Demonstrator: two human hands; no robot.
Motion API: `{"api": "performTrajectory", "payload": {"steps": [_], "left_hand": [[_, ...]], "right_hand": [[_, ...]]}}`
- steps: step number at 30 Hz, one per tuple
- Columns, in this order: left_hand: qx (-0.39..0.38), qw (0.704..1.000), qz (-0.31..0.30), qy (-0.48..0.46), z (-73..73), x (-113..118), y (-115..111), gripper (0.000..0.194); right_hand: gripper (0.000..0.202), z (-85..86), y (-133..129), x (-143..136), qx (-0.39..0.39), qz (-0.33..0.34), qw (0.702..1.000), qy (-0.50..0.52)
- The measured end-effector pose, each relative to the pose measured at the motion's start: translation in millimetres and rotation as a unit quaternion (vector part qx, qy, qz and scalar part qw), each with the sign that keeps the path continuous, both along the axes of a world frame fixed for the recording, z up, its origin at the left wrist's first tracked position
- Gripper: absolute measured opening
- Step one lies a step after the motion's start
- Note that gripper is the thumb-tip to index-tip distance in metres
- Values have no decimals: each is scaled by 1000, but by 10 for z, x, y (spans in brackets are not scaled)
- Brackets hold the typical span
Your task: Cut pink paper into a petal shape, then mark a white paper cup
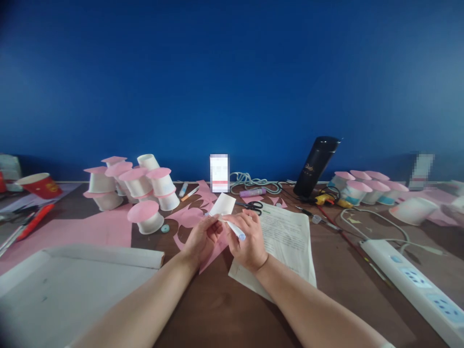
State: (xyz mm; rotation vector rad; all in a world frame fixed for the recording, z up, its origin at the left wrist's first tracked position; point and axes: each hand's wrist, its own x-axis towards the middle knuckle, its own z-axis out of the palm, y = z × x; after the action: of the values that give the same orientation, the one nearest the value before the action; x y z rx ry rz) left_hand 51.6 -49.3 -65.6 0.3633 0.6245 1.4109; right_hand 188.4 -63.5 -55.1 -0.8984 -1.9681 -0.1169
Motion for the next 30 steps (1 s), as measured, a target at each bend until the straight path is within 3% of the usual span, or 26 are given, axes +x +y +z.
{"api": "performTrajectory", "payload": {"steps": [22,30], "left_hand": [[-15,1000,13,-16,8,-3,-1,17],[-9,1000,5,-14,7,-12,-1,16]], "right_hand": [[16,-35,-2,-4,-4,-19,1000,7],[21,-53,6,-1,-5,18,1000,2]]}}
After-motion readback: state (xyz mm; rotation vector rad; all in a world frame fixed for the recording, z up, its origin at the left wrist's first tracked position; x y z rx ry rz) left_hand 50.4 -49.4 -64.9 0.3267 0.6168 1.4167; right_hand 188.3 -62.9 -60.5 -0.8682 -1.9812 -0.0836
